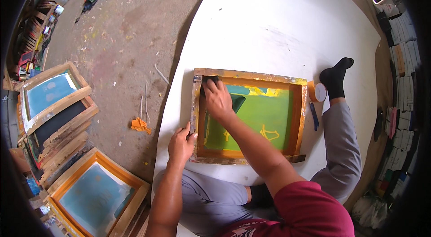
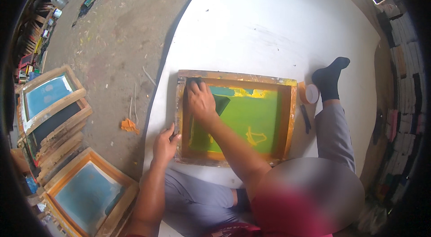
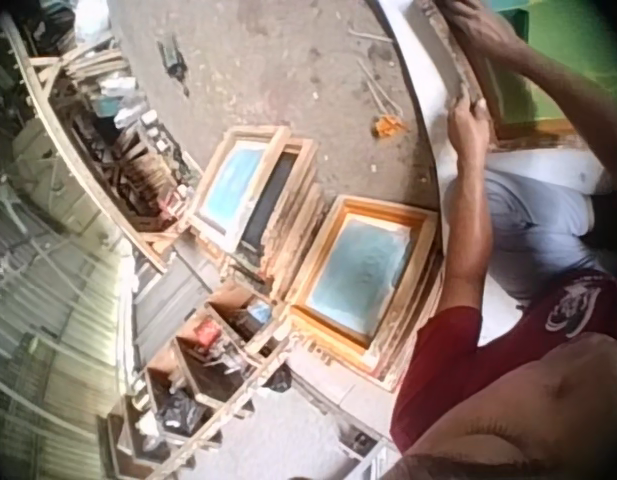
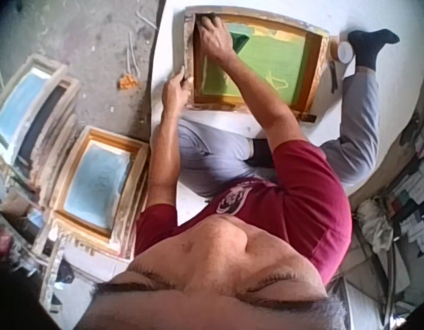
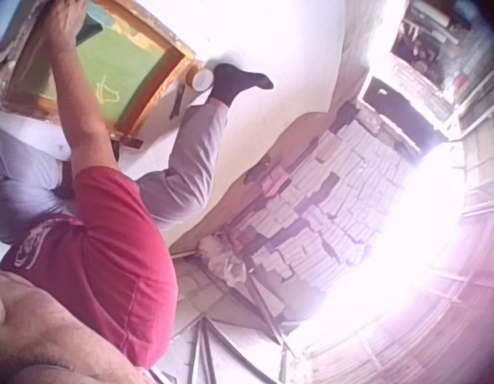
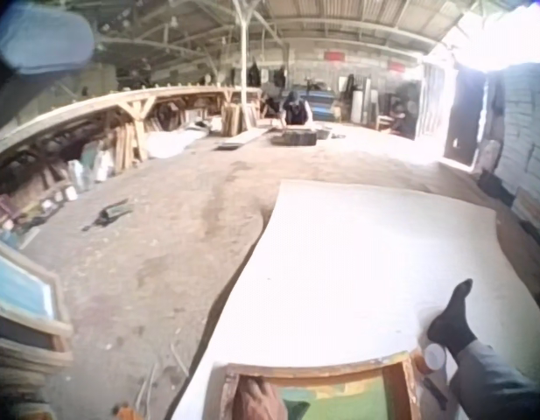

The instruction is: The person sits on the floor and wipes the surface of a screen printing frame with a green cloth. They then apply masking tape to the edges of the frame, pressing it down firmly. The person repeats this process on a second frame with a different design.

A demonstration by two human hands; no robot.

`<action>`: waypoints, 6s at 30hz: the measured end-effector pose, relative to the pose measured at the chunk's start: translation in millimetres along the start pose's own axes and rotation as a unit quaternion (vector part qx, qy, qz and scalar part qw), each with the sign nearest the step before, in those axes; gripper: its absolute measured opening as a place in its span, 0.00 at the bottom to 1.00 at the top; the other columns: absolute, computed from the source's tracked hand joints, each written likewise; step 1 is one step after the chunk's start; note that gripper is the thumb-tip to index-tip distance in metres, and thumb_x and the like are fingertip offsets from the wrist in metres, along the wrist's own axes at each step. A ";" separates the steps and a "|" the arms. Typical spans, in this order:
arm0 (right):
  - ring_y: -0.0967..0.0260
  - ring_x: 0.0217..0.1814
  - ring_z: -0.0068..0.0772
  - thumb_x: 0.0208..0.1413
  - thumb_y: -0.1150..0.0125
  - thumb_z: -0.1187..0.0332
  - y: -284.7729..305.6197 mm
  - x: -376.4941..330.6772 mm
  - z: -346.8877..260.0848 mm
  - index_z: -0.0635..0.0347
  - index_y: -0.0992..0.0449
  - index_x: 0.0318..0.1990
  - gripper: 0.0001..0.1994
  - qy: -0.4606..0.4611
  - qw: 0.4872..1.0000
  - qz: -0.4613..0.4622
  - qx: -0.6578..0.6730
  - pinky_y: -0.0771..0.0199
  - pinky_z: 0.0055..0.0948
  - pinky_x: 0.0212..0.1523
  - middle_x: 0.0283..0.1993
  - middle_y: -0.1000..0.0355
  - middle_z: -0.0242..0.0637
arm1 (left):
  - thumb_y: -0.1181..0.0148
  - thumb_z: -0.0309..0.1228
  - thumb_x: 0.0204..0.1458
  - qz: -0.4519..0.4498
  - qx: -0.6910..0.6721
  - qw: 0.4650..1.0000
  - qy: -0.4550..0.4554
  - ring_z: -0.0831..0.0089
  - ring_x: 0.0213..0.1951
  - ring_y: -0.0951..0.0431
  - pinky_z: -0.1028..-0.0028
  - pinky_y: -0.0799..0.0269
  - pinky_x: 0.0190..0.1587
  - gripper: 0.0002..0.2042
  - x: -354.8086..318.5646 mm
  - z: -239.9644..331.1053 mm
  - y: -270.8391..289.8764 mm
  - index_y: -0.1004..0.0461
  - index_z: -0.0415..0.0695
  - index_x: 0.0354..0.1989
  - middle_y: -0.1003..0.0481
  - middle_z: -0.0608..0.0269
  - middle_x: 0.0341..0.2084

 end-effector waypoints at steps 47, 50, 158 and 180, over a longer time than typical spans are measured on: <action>0.38 0.61 0.41 0.60 0.41 0.63 -21.5 24.5 0.6 0.51 0.14 0.43 0.11 0.033 0.972 -0.157 -0.170 0.40 0.54 0.61 0.53 0.24 0.30 | 0.33 0.35 0.59 0.007 0.022 1.000 0.002 0.43 0.53 0.21 0.53 0.23 0.53 0.27 0.6 2.2 -0.4 0.26 0.47 0.68 0.21 0.40 0.51; 0.37 0.59 0.40 0.59 0.42 0.64 -17.4 18.7 2.6 0.52 0.14 0.39 0.10 0.071 0.961 -0.152 -0.218 0.39 0.52 0.58 0.48 0.24 0.31 | 0.33 0.36 0.59 0.015 0.030 0.999 -0.002 0.43 0.55 0.21 0.53 0.23 0.54 0.27 -1.3 0.3 -4.0 0.27 0.48 0.68 0.21 0.40 0.53; 0.35 0.35 0.15 0.66 0.36 0.78 310.6 -201.8 285.0 0.64 0.17 0.46 0.05 -0.348 0.847 0.279 0.290 0.34 0.20 0.37 0.34 0.26 0.24 | 0.30 0.36 0.59 0.094 -0.043 0.993 -0.056 0.63 0.30 0.21 0.64 0.24 0.39 0.27 -1.4 -4.8 -0.9 0.25 0.39 0.65 0.21 0.56 0.28; 0.20 0.54 0.59 0.62 0.43 0.55 220.2 -289.4 211.3 0.62 0.22 0.49 0.19 -0.487 0.861 -0.144 0.024 0.20 0.51 0.54 0.52 0.19 0.53 | 0.25 0.41 0.52 0.088 0.047 0.994 -0.032 0.44 0.49 0.17 0.54 0.22 0.51 0.25 -29.5 -8.0 -7.6 0.21 0.39 0.54 0.17 0.43 0.43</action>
Point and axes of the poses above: each hand's wrist, its own x-axis towards the middle knuckle, its own y-axis out of the back of the hand, z = x × y, the point moved 10 cm from there along x, towards the middle knuckle
